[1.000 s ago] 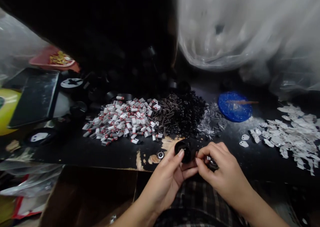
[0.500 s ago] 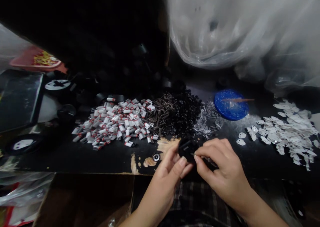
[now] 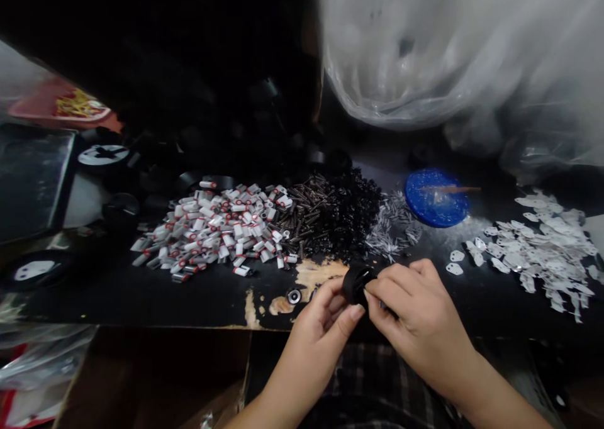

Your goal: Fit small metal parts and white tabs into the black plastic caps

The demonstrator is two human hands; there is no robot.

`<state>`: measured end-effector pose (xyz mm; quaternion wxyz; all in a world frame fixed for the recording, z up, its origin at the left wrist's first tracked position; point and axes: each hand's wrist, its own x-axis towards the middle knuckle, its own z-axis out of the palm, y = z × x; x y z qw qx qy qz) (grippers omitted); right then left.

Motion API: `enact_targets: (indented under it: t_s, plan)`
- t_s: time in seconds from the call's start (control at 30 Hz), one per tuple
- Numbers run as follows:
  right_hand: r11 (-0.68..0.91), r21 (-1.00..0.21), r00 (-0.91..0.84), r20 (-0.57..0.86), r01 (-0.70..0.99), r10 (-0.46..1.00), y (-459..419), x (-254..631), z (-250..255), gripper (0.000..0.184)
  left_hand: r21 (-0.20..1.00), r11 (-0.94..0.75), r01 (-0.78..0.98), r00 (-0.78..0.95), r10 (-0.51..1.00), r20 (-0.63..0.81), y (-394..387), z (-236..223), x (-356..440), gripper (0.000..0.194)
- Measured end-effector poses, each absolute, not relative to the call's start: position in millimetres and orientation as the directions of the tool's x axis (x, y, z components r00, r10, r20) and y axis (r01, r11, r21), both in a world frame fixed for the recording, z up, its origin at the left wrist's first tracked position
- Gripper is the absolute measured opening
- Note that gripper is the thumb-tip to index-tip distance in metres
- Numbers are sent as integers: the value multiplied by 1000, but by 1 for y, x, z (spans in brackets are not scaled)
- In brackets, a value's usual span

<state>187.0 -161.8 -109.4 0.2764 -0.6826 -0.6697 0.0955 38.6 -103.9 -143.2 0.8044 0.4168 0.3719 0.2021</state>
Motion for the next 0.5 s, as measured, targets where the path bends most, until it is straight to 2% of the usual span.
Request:
enact_targets:
  t_s: [0.13, 0.3, 0.4, 0.5]
  plan:
    - [53, -468, 52, 207, 882, 977, -163, 188, -109, 16, 765, 643, -31, 663, 586, -466, -103, -151, 39, 24]
    - [-1, -465, 87, 162, 885, 983, -163, 189, -115, 19, 836, 544, 71, 651, 609, -452, -96, -154, 36, 30]
    - [-33, -495, 124, 151, 868, 981, -166, 189, -115, 18, 837, 538, 99, 665, 590, -458, -93, -155, 34, 34]
    - [-47, -583, 143, 120, 811, 982, -179, 198, -107, 12, 751, 653, 99, 680, 507, -530, -93, -154, 34, 33]
